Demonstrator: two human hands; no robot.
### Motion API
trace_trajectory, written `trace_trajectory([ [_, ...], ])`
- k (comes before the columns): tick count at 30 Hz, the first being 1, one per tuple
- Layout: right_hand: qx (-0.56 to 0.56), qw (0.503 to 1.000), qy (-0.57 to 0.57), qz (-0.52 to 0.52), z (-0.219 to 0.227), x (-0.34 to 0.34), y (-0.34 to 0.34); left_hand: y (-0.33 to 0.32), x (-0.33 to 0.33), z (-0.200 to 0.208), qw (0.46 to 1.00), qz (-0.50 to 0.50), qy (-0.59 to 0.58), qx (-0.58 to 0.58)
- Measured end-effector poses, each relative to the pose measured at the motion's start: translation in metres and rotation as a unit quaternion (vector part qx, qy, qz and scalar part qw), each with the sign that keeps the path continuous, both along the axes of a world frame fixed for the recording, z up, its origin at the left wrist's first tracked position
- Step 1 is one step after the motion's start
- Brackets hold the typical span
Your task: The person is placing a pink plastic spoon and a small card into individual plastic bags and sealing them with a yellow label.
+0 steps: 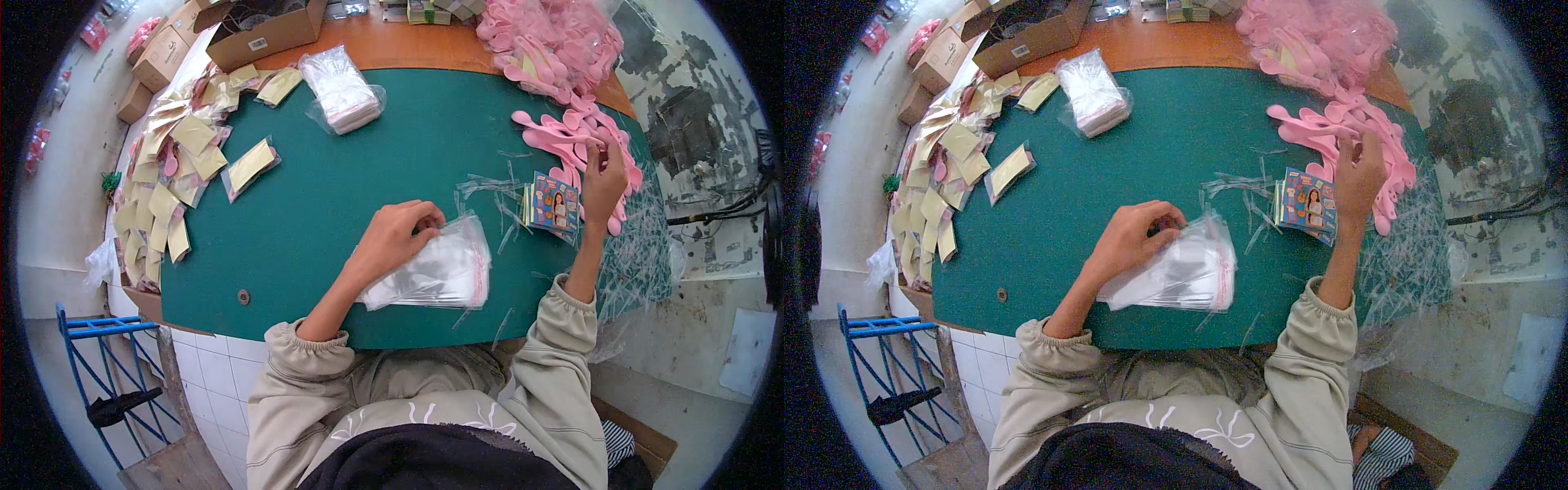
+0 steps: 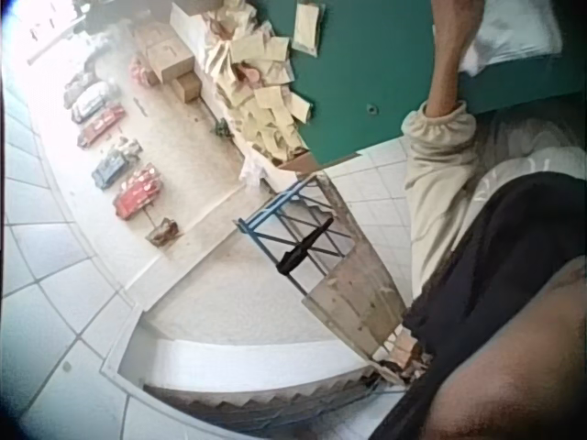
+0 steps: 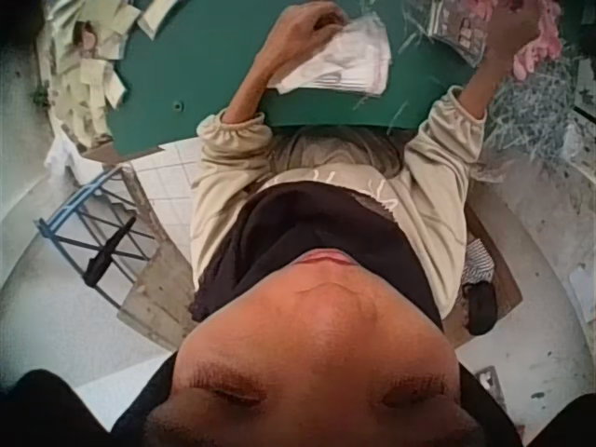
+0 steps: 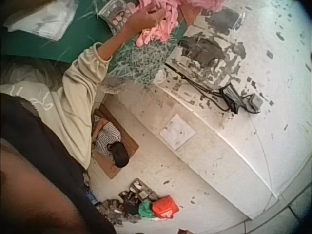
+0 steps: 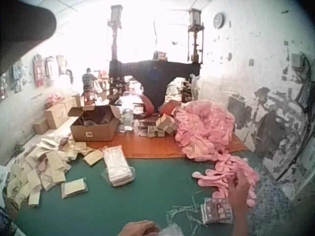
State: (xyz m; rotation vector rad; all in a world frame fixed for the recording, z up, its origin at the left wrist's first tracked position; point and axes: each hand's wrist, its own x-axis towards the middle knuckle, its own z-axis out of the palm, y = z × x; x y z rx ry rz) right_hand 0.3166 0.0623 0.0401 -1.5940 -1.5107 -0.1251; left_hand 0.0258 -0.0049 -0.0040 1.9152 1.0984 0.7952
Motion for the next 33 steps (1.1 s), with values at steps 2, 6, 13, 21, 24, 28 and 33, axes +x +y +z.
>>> trace_trajectory([
  [2,-0.003,0.994,0.09,0.066,0.008,-0.025,-0.007,0.0,-0.001,0.008,0.998,0.009,0.021,-0.054],
  [6,-0.05,0.928,0.25,0.271,-0.008,-0.05,-0.007,0.004,-0.001,-0.004,0.995,0.033,-0.055,-0.076],
  [13,-0.231,0.907,0.079,0.344,-0.005,-0.07,-0.019,0.002,-0.001,-0.004,0.98,0.045,-0.136,-0.14],
  [21,-0.203,0.931,0.15,0.264,-0.006,-0.075,-0.019,0.011,-0.016,0.002,0.918,0.046,-0.265,-0.291],
  [24,-0.152,0.939,0.193,0.24,-0.008,-0.075,-0.019,0.012,-0.014,0.004,0.912,0.082,-0.254,-0.312],
  [28,-0.121,0.924,0.247,0.265,-0.009,-0.083,-0.023,0.014,-0.017,0.0,0.921,0.092,-0.246,-0.286],
  [33,-0.161,0.912,0.23,0.298,-0.012,-0.09,-0.024,0.012,-0.015,0.0,0.913,0.075,-0.271,-0.295],
])
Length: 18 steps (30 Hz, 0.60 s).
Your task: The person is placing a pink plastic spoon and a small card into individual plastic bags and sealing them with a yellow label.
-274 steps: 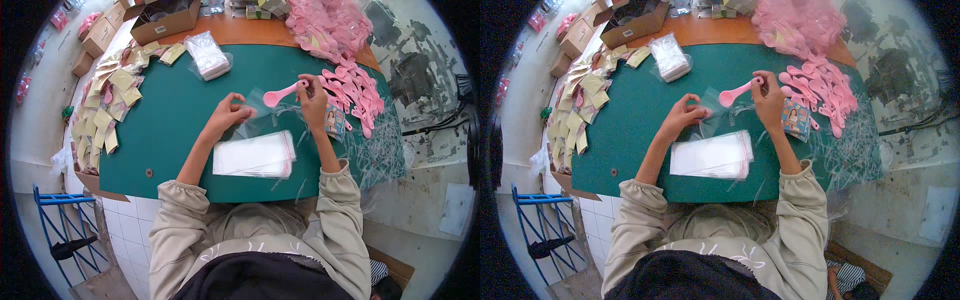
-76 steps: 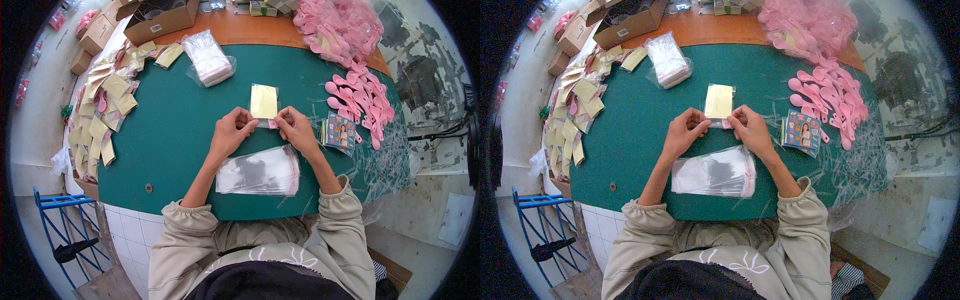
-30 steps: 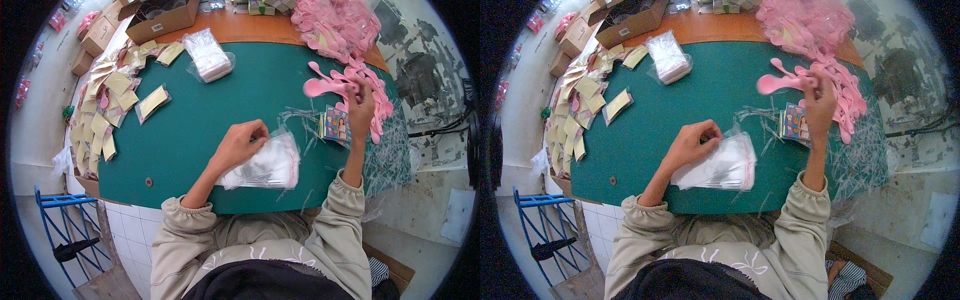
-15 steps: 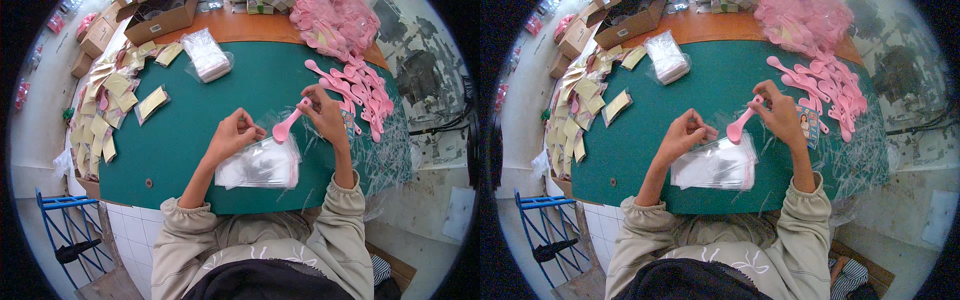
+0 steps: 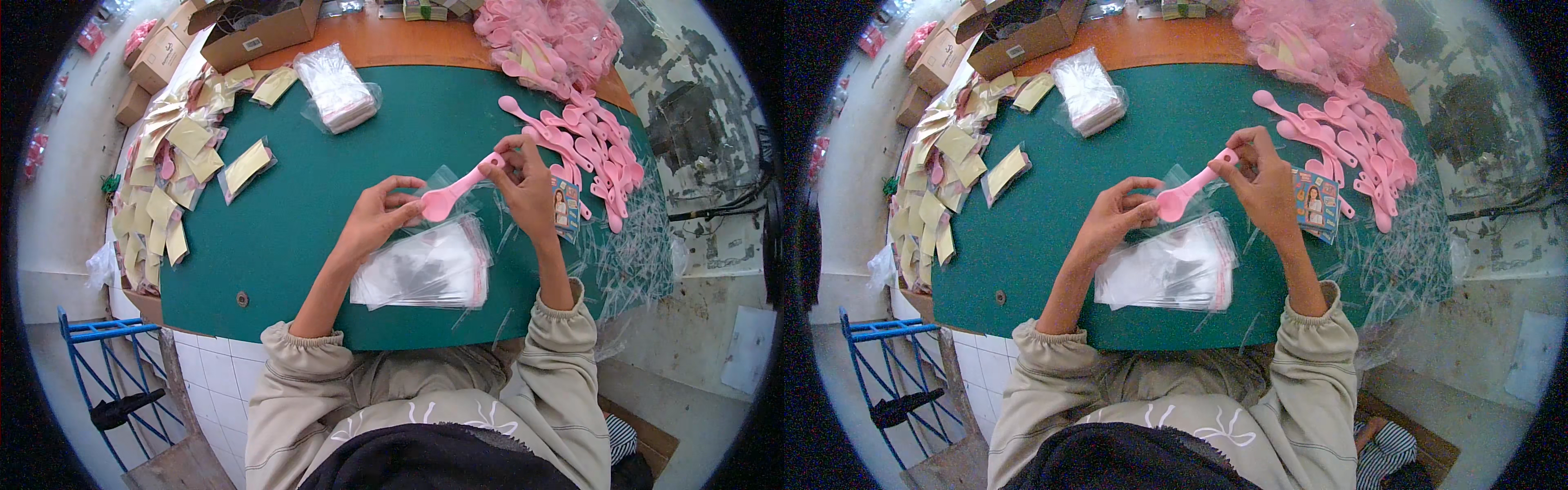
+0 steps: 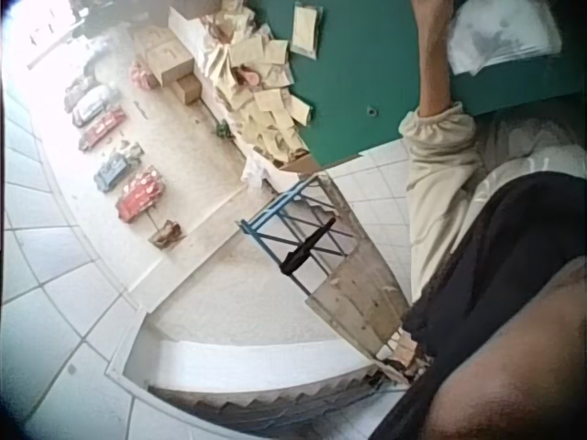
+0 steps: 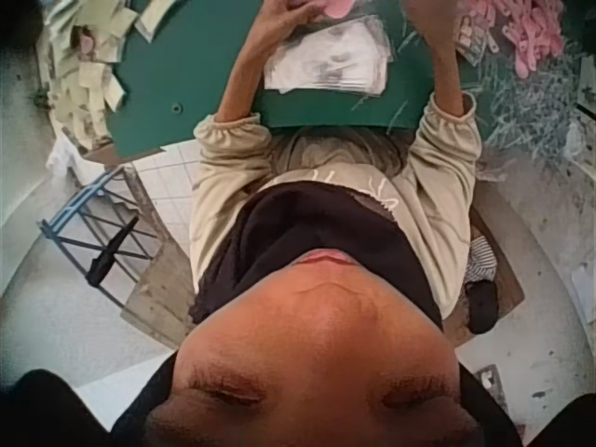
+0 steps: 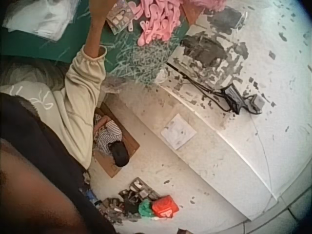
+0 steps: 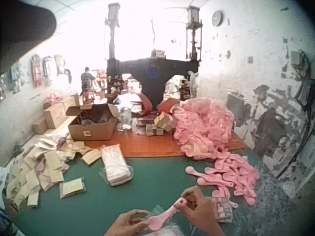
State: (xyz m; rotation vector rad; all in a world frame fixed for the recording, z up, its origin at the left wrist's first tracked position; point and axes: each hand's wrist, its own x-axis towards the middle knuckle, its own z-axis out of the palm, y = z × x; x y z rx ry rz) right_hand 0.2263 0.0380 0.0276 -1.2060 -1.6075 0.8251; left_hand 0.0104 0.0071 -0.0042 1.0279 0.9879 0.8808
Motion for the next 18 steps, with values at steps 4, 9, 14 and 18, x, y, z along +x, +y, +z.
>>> trace_trajectory([
  [4,-0.048,0.997,-0.008,0.067,-0.001,-0.012,-0.005,-0.003,0.007,0.007,0.999,-0.034,-0.005,0.016],
  [9,-0.064,0.996,0.027,0.06,-0.008,-0.014,-0.006,-0.001,0.003,0.001,0.993,-0.101,0.054,0.022],
  [14,0.007,0.989,0.04,0.142,-0.018,-0.015,-0.005,-0.004,0.004,0.012,0.994,-0.077,-0.065,-0.04],
  [18,0.041,0.957,-0.072,0.279,0.003,-0.005,-0.008,-0.002,-0.001,0.012,0.997,-0.07,-0.011,0.019],
])
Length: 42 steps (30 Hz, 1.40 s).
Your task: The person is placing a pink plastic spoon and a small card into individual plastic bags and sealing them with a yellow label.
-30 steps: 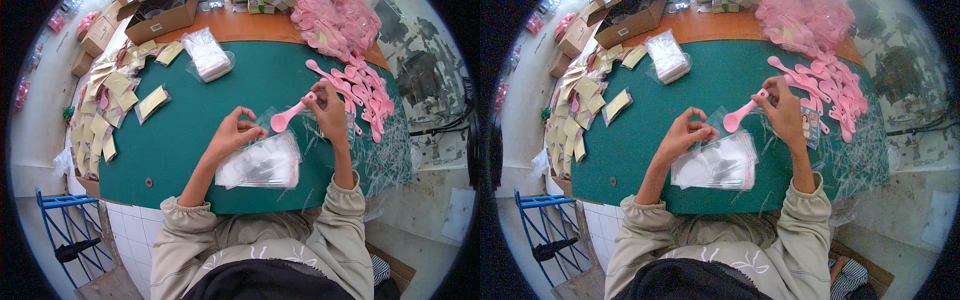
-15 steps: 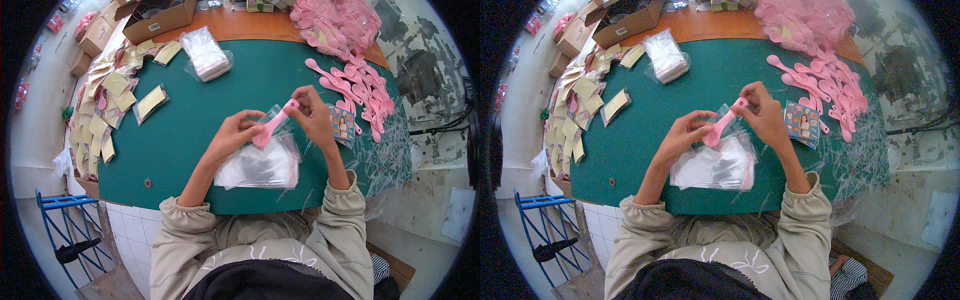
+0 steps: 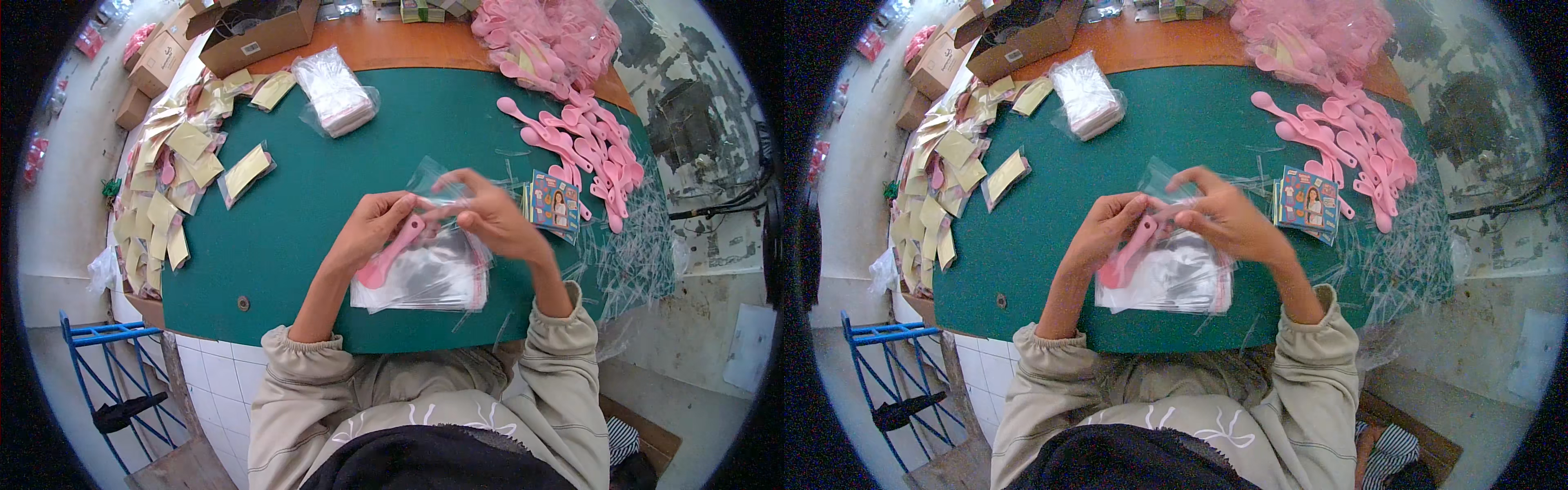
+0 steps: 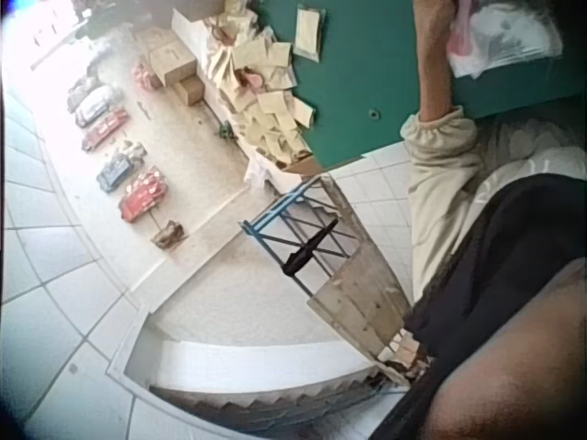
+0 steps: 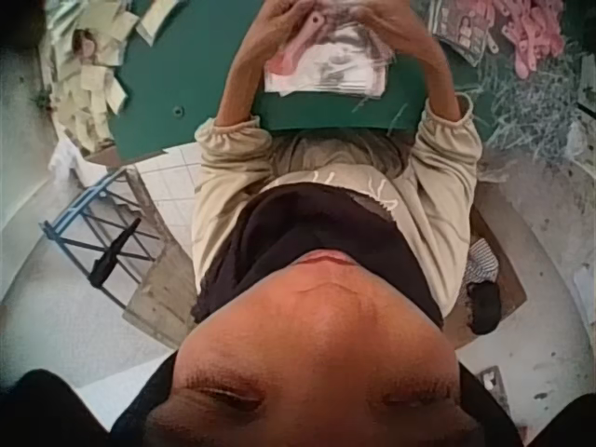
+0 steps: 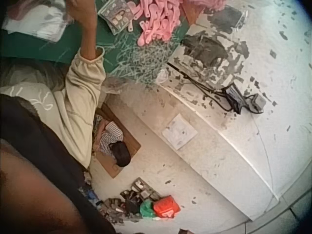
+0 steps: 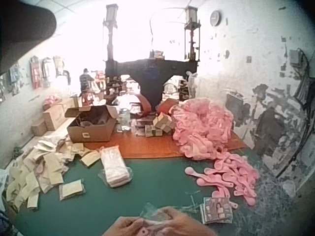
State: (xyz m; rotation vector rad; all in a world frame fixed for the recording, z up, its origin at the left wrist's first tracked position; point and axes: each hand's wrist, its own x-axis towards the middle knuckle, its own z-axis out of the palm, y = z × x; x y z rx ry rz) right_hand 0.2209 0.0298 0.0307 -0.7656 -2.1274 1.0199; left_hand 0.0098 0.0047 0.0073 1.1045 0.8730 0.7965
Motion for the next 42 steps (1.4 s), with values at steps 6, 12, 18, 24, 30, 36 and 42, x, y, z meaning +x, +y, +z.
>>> trace_trajectory([
  [6,-0.004,0.843,-0.347,-0.41,0.01,0.123,0.009,0.0,0.001,0.013,0.999,0.026,-0.033,-0.031],
  [12,0.026,0.845,-0.307,-0.436,0.011,0.134,0.008,0.001,0.003,0.005,0.999,0.034,-0.033,0.006],
  [18,-0.123,0.953,0.115,-0.25,0.015,0.039,0.003,-0.001,0.003,0.004,0.999,0.009,-0.042,-0.027],
  [24,-0.11,0.977,-0.094,-0.155,0.029,0.03,-0.007,-0.002,0.004,0.005,0.999,-0.002,0.037,0.014],
  [30,-0.104,0.988,-0.091,-0.063,0.021,0.02,-0.008,-0.001,-0.001,-0.003,0.977,-0.11,0.168,0.071],
  [36,-0.136,0.98,-0.111,-0.089,0.03,0.025,-0.01,0.0,-0.005,-0.001,0.991,-0.09,0.083,0.046],
  [42,-0.106,0.98,-0.112,-0.124,0.03,0.026,-0.009,-0.001,-0.003,-0.006,0.995,-0.095,0.02,0.017],
])
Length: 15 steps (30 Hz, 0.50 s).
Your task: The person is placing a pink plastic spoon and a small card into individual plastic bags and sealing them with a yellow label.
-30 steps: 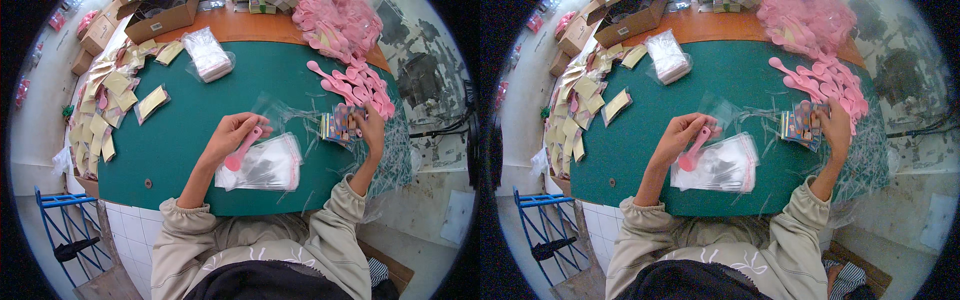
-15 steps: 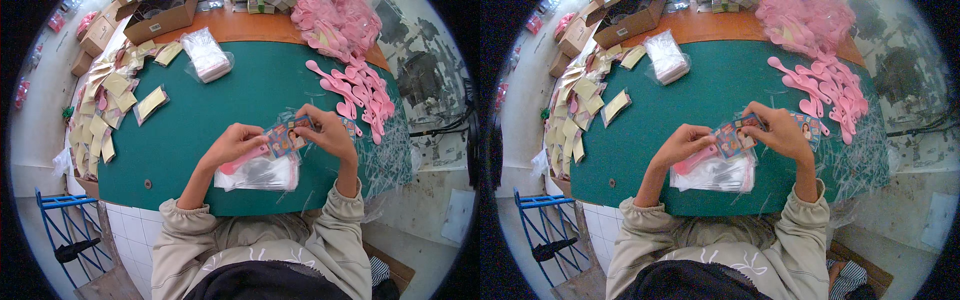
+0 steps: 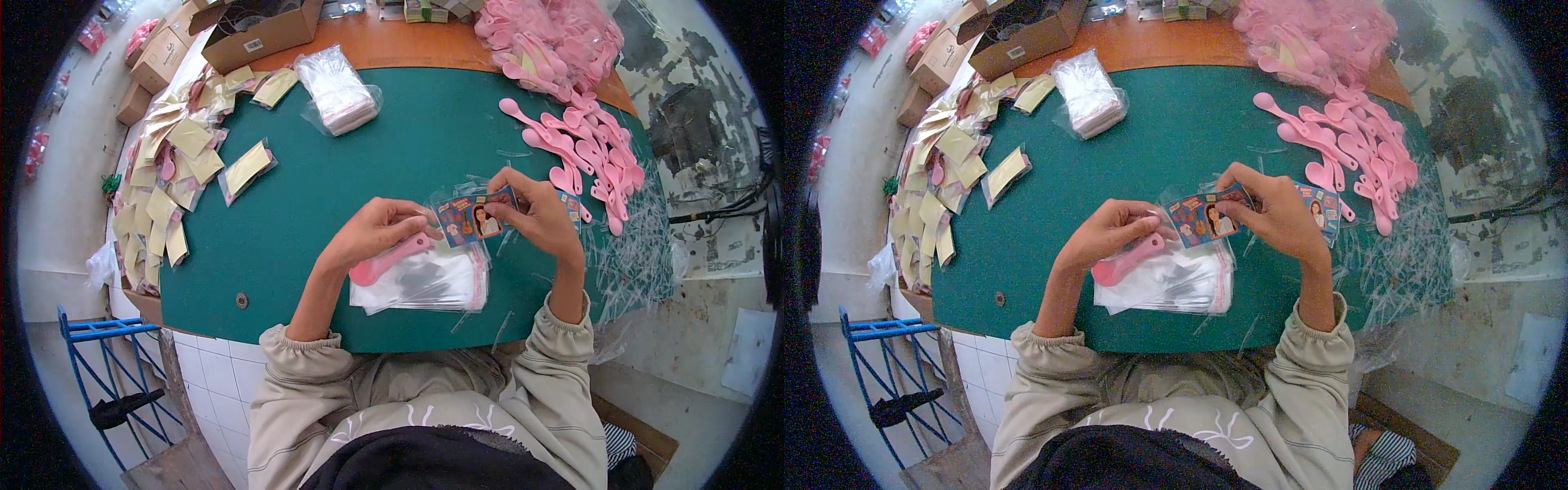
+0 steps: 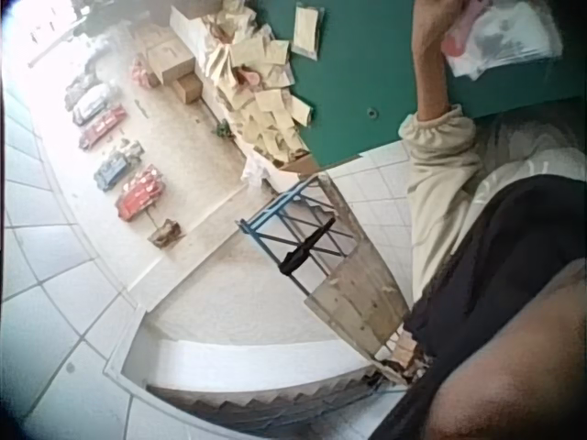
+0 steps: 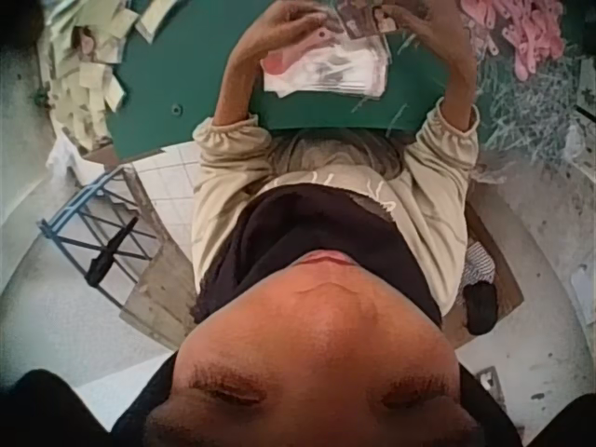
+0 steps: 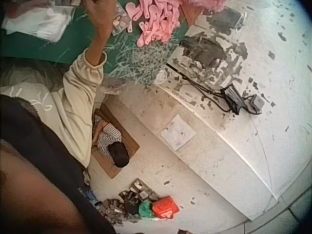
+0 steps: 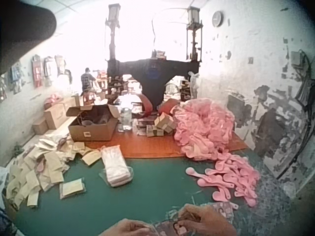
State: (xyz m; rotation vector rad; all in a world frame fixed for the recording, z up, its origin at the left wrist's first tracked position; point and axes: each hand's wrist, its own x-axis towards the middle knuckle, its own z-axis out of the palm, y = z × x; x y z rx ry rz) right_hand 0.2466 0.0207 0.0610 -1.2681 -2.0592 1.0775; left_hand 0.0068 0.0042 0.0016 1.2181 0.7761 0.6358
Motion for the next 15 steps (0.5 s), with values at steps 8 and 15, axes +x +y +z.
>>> trace_trajectory([
  [8,0.007,1.0,-0.016,0.015,-0.001,-0.002,0.0,0.002,-0.002,0.0,0.999,0.001,0.032,0.003],
  [15,-0.002,0.999,-0.027,0.026,0.0,-0.002,0.0,-0.003,0.005,0.013,0.992,0.086,0.087,-0.022],
])
